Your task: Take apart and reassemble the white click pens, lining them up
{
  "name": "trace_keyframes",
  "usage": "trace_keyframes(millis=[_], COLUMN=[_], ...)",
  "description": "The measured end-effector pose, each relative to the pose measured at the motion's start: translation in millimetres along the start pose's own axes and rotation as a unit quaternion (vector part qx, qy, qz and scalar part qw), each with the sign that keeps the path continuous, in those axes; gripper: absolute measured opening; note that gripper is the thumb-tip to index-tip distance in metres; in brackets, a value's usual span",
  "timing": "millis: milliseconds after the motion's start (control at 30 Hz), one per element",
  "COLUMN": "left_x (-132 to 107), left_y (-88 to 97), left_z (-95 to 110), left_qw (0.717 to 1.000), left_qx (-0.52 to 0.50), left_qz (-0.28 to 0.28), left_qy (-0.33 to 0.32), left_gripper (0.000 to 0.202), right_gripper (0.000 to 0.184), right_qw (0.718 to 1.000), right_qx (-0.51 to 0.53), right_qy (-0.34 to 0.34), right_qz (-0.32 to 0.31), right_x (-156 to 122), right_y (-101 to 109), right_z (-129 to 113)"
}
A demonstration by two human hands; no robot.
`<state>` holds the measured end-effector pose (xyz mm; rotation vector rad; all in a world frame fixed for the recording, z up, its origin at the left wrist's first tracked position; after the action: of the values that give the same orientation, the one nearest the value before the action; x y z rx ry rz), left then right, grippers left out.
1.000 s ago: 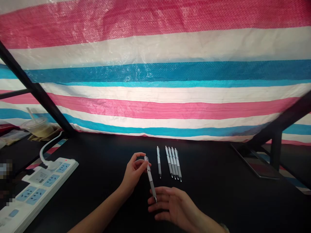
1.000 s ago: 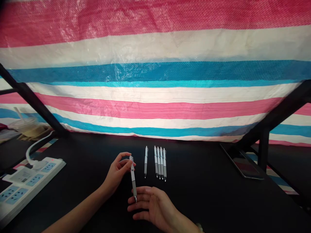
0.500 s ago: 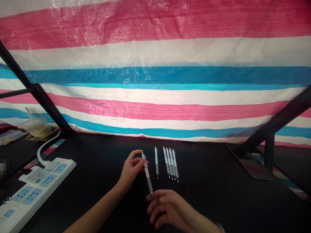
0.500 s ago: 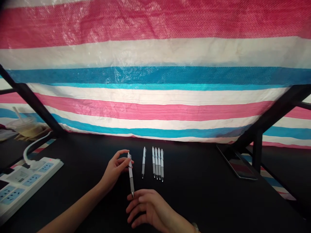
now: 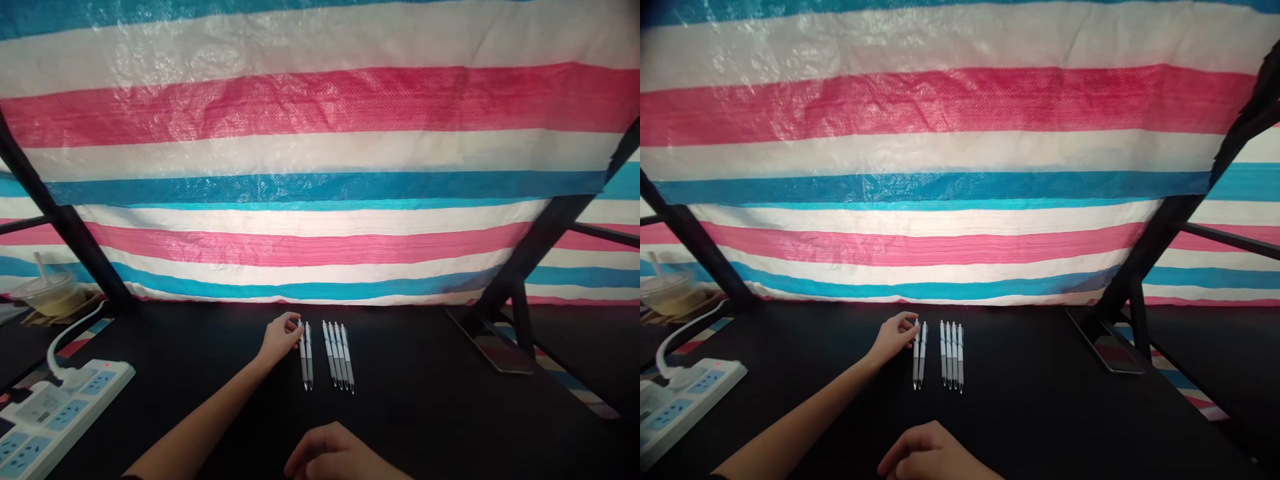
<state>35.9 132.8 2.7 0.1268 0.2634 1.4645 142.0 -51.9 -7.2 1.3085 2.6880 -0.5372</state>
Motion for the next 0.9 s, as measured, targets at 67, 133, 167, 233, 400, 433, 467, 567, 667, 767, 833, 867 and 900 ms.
trace_keyframes(millis=[67, 133, 167, 233, 400, 433, 467, 567, 667, 767, 833, 867, 900], left_x=[-2.4, -8.6, -12.6, -21.4, -48.1, -55.2, -63.2, -89.2, -112.5, -122.9, -123.3, -122.7, -121.9], left_y=[-0.9, -0.6, -0.4, -0.4, -2.7, -3.7, -4.5, -1.7, 5.6, 8.8, 10.2, 10.6, 11.1], left_z=[0.0, -0.3, -0.6, -1.0, 6.4, 8.7, 10.4, 14.7, 20.8, 21.4, 20.8, 20.6, 20.4], left_qw=[1.0, 1.0, 1.0, 0.999, 0.998, 0.998, 0.997, 0.996, 0.99, 0.986, 0.986, 0.987, 0.987], left_qx=[0.014, 0.023, 0.027, 0.031, 0.031, 0.029, 0.027, 0.052, 0.096, 0.108, 0.101, 0.096, 0.089], left_qz=[-0.002, -0.006, -0.01, -0.021, -0.052, -0.063, -0.074, -0.073, -0.032, -0.011, 0.002, 0.005, 0.009], left_qy=[-0.007, -0.008, -0.004, 0.006, 0.005, 0.0, -0.004, -0.031, -0.098, -0.125, -0.129, -0.13, -0.131], left_gripper=[0.034, 0.037, 0.036, 0.034, 0.04, 0.041, 0.042, 0.042, 0.041, 0.037, 0.035, 0.034, 0.033], right_gripper=[0.026, 0.025, 0.025, 0.026, 0.041, 0.045, 0.047, 0.048, 0.041, 0.035, 0.031, 0.03, 0.029], right_qw=[0.996, 0.973, 0.947, 0.857, 0.71, 0.686, 0.659, 0.58, 0.531, 0.501, 0.491, 0.489, 0.49], right_qx=[-0.074, -0.194, -0.273, -0.439, -0.619, -0.643, -0.667, -0.744, -0.793, -0.807, -0.803, -0.798, -0.794], right_qy=[0.039, 0.103, 0.143, 0.232, 0.291, 0.295, 0.297, 0.287, 0.26, 0.27, 0.289, 0.299, 0.307], right_qz=[0.026, 0.07, 0.095, 0.138, 0.169, 0.17, 0.18, 0.165, 0.145, 0.158, 0.177, 0.186, 0.191], right_x=[-0.7, -3.3, -5.7, -12.8, -15.3, -13.9, -12.9, -7.6, -2.7, -1.3, -0.9, -0.7, -0.2], right_y=[5.1, 11.9, 14.8, 16.1, 22.1, 23.9, 26.3, 28.5, 29.6, 29.8, 31.3, 32.8, 34.3], right_z=[-10.1, -27.4, -38.1, -60.0, -66.8, -64.1, -61.6, -51.4, -42.5, -38.1, -35.6, -34.4, -33.3])
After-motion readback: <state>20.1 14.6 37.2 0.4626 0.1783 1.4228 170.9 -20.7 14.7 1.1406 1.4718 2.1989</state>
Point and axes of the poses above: each hand's wrist, its own x-axis towards the middle knuckle, its own y-axis out of the back of the hand, z = x × y, the point moved 7 cm from there along x, towards the middle knuckle, and after that the axes turned 8 degrees about y, right-handed, at the moved point
